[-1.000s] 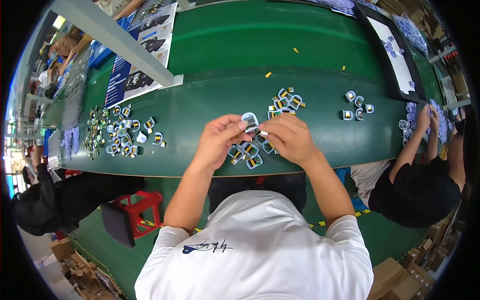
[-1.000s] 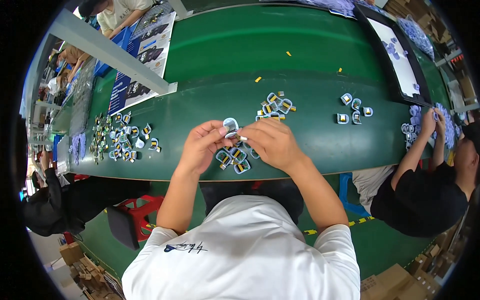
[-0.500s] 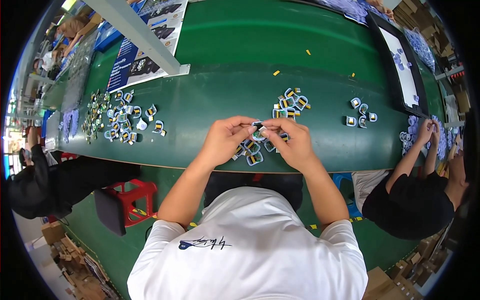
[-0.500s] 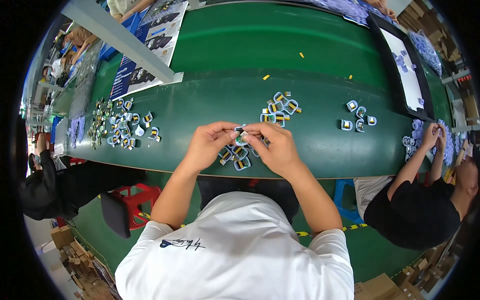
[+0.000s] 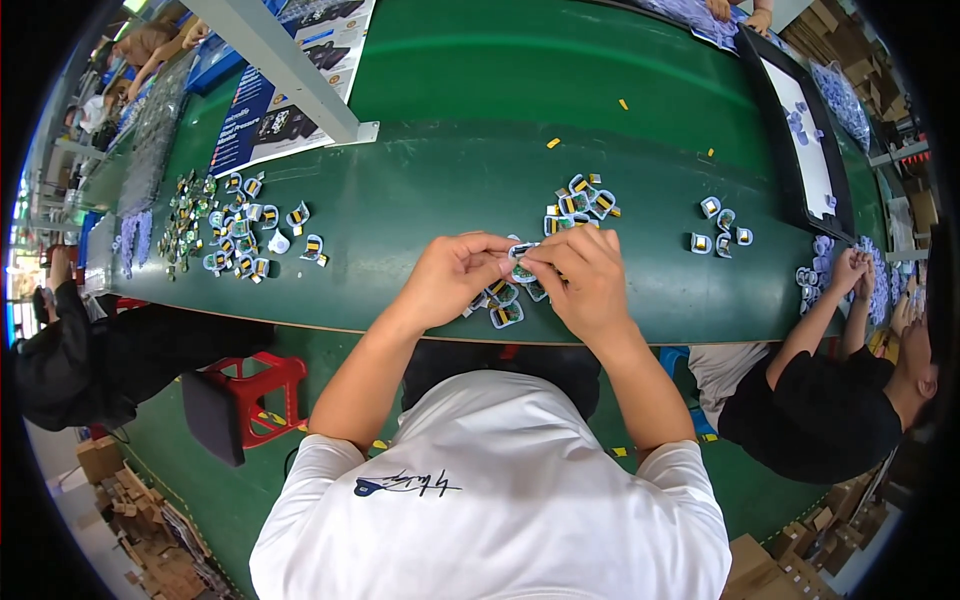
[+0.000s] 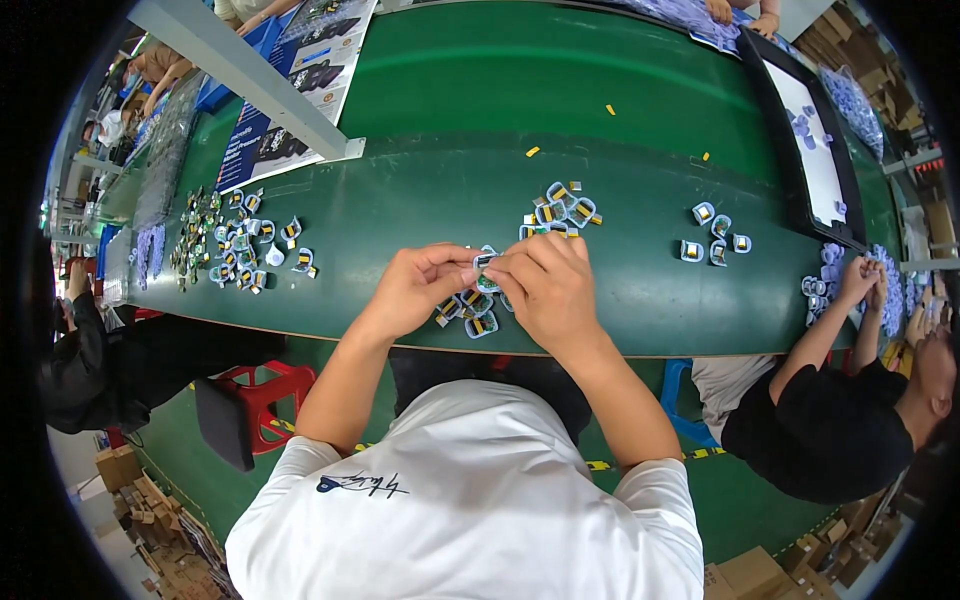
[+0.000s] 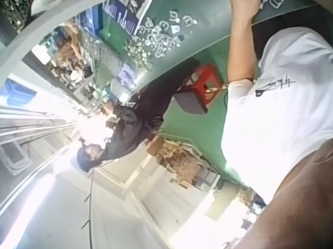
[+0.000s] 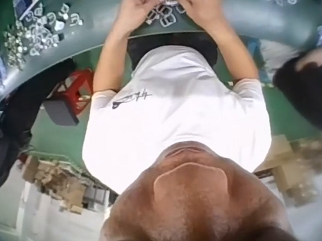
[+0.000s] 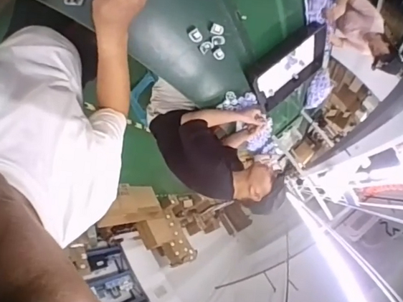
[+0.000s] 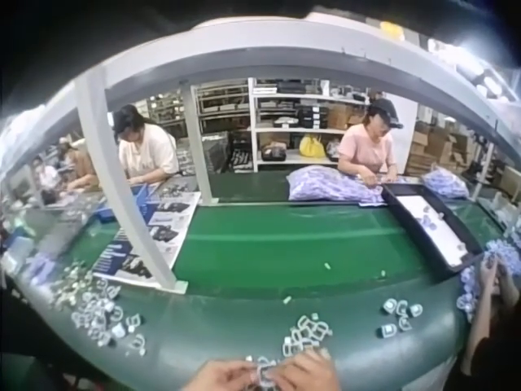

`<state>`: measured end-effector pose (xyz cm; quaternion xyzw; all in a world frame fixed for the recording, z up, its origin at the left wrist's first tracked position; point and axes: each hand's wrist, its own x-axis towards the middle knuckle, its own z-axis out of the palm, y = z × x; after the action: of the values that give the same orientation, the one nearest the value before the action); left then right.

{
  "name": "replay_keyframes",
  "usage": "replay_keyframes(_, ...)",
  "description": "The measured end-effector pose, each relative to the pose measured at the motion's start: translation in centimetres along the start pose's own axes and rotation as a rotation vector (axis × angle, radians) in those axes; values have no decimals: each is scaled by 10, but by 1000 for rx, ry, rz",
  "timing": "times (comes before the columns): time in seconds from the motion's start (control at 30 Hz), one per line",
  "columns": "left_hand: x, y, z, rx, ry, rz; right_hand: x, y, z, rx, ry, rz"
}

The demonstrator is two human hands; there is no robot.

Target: Assembling small electronic components at a production line workbench.

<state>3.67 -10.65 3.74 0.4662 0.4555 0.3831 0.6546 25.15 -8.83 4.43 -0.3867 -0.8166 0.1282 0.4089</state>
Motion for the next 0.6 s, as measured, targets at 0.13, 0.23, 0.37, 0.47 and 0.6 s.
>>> replay_keyframes(0.13,-1,3,-3,26,12,-12,2,0,1,30,9,42)
replay_keyframes(0.23,-1,7,1,17,44,13,-3,4,0,117,16,129)
replay_keyframes(0.37,-1,2,4,30,87,123,-8,-4,-4,223,-9,242)
replay_keyframes(0.47,-1,1,8,198,134,278,-9,-10,-5,98,-13,186)
replay_keyframes(0.6,-3,6,13,633,199,548,-12,-9,-1,24,19,139)
